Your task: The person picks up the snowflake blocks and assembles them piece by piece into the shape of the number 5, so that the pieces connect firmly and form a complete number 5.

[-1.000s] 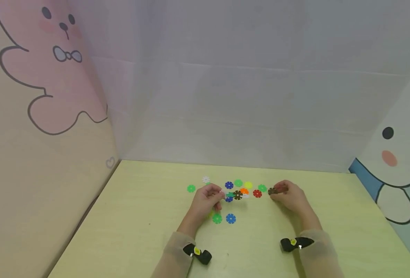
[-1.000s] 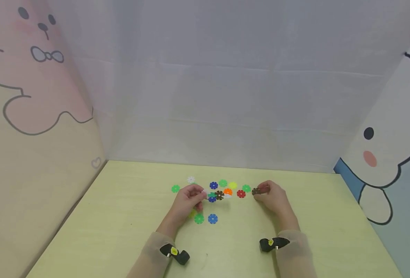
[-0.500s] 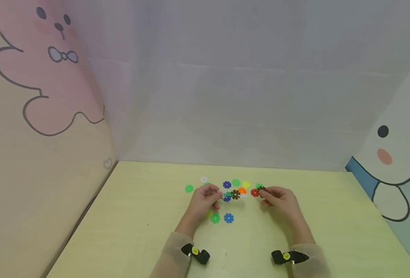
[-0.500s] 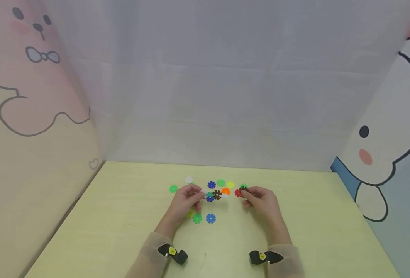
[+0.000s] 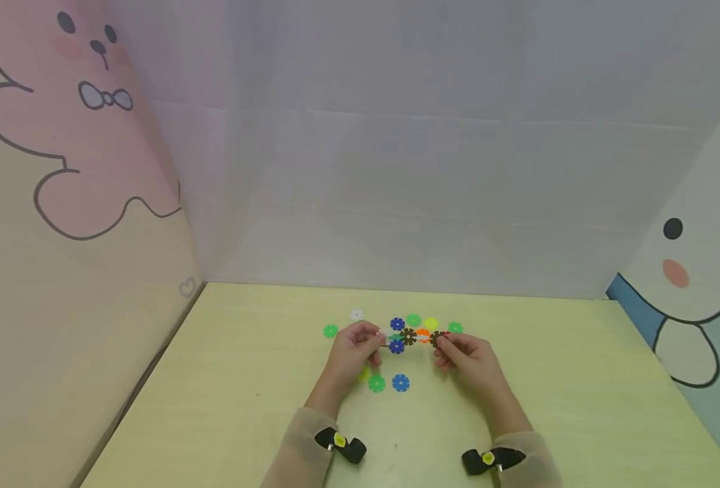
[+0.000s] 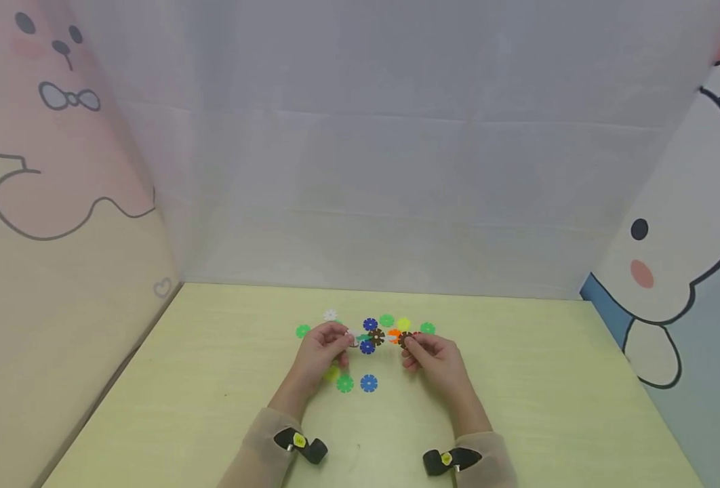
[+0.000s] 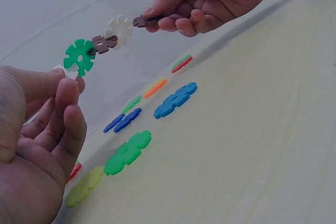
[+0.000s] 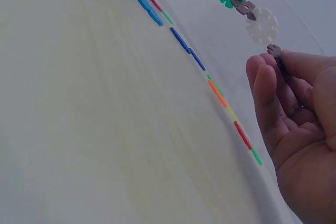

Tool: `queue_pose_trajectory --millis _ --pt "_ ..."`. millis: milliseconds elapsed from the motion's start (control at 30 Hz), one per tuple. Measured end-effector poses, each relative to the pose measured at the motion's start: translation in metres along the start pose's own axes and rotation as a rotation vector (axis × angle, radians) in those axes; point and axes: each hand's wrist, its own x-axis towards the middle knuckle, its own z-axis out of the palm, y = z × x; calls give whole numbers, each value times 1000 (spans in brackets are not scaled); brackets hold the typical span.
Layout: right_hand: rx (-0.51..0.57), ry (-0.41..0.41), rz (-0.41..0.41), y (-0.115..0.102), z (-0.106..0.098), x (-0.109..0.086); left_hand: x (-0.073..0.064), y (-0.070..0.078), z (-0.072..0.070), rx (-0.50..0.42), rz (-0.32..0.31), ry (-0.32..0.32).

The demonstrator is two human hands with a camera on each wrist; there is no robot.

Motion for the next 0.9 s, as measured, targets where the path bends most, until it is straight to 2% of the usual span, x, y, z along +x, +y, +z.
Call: queue_pose_trajectory --millis 633,900 --pt "0 -10 -55 0 1 -2 0 -1 -1 -2 10 -10" --pt "-15 -1 -75 -2 0 -3 -1 1 0 -4 16 6"
